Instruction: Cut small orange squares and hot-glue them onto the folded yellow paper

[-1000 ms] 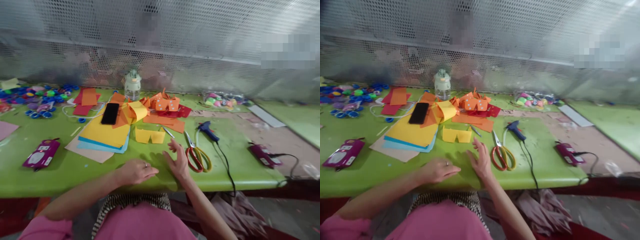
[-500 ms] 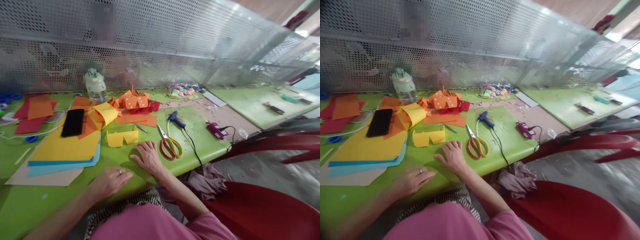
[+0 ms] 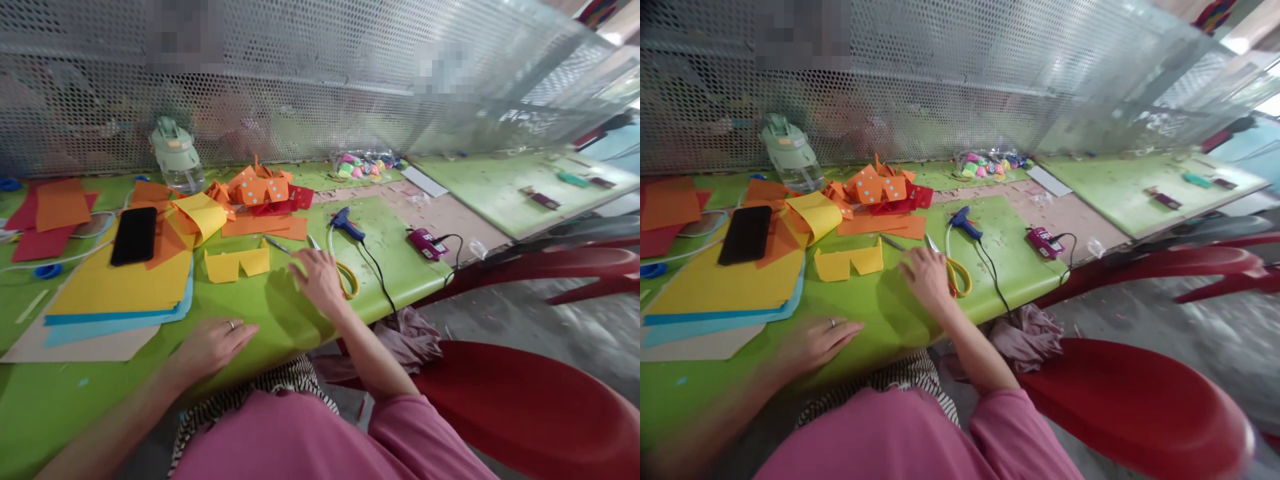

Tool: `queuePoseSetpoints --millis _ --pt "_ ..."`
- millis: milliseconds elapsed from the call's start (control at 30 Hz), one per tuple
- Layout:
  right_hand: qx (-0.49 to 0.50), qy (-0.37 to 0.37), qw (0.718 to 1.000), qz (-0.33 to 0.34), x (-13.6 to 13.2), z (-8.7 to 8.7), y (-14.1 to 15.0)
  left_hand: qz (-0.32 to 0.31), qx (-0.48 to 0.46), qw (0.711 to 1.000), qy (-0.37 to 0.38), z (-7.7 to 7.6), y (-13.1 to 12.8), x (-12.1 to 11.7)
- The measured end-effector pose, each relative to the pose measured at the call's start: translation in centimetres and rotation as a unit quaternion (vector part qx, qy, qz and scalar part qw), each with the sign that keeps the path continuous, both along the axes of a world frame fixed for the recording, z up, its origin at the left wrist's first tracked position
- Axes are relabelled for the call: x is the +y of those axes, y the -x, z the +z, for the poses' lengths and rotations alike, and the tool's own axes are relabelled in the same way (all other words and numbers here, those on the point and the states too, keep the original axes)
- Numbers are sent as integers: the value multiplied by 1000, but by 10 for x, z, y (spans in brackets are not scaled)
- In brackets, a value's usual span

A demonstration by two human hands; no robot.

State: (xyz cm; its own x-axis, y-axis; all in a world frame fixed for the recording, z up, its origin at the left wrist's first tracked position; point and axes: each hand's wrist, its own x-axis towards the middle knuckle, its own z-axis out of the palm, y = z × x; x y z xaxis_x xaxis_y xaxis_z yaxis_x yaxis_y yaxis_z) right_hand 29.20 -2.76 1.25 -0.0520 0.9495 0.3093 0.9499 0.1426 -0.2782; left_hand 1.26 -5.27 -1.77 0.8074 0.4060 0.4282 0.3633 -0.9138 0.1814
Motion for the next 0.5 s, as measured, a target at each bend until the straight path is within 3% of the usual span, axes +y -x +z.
queuePoseSetpoints --millis 100,200,367,500 --pt "-23 43 982 -182 37 20 -58 -5 2 1000 -8 3 0 3" --pt "-14 102 962 -252 70 29 -99 0 19 1000 -8 3 0 7" --pt "19 138 958 -250 81 31 -108 25 41 999 12 -4 -1 6" --pt "97 94 969 -207 63 56 -106 98 26 994 37 1 -1 10"
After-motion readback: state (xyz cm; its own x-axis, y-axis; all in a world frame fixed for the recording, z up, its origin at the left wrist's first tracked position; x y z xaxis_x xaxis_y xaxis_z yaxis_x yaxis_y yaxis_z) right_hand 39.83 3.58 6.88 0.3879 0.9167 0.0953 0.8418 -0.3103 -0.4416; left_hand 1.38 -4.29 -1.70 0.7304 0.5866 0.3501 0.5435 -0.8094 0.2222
